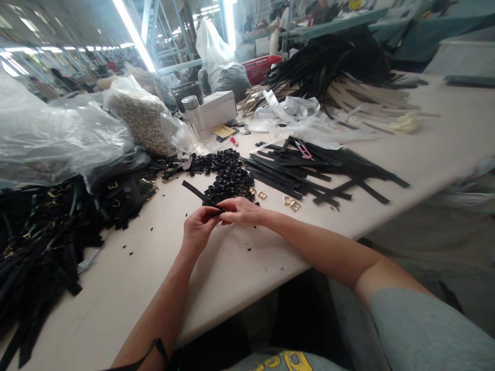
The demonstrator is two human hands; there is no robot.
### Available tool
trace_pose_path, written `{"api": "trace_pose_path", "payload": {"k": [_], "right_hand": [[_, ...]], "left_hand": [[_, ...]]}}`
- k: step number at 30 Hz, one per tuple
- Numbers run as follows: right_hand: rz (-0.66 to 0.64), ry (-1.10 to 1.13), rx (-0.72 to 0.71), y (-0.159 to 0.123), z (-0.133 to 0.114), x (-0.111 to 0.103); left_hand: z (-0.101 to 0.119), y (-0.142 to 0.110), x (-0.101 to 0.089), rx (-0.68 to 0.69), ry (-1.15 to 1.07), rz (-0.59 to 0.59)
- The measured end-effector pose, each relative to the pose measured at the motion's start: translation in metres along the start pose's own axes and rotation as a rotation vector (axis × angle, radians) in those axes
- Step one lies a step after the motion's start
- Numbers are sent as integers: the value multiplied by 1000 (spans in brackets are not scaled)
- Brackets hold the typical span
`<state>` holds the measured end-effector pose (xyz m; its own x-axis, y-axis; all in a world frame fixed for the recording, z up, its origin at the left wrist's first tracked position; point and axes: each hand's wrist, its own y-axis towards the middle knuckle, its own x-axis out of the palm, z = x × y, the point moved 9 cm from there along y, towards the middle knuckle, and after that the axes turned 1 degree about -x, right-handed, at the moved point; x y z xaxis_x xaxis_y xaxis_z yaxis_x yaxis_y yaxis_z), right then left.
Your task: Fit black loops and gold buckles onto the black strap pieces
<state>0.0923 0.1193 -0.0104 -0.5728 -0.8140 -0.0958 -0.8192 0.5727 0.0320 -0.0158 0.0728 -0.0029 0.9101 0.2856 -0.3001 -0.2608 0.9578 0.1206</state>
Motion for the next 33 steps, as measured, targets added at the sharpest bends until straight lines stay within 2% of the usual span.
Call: {"api": "trace_pose_path", "payload": {"k": [3, 5, 9, 12, 15, 23, 29, 33], "right_hand": [[107, -36, 31, -1, 3, -10], [159, -41, 31, -1, 3, -14], [202, 58, 49, -2, 1, -17], [190, 95, 56, -2, -1, -15], [207, 74, 45, -2, -2, -15], [249, -70, 23, -2, 0, -20], [182, -15, 50, -4, -4, -12], [121, 91, 93, -8, -8, -5]], "left_hand": [[1, -1, 4, -37, -76, -41], [-1, -2, 4, -108, -156, -50], [-13, -1, -7, -315, -341, 56], [-20, 1, -12, -396, -508, 134], [-19, 2, -11, -378, -598, 147], [-14, -2, 1, -349, -647, 105], [-9, 0, 3, -343, -571, -1], [-11, -4, 7, -392, -642, -73]]}}
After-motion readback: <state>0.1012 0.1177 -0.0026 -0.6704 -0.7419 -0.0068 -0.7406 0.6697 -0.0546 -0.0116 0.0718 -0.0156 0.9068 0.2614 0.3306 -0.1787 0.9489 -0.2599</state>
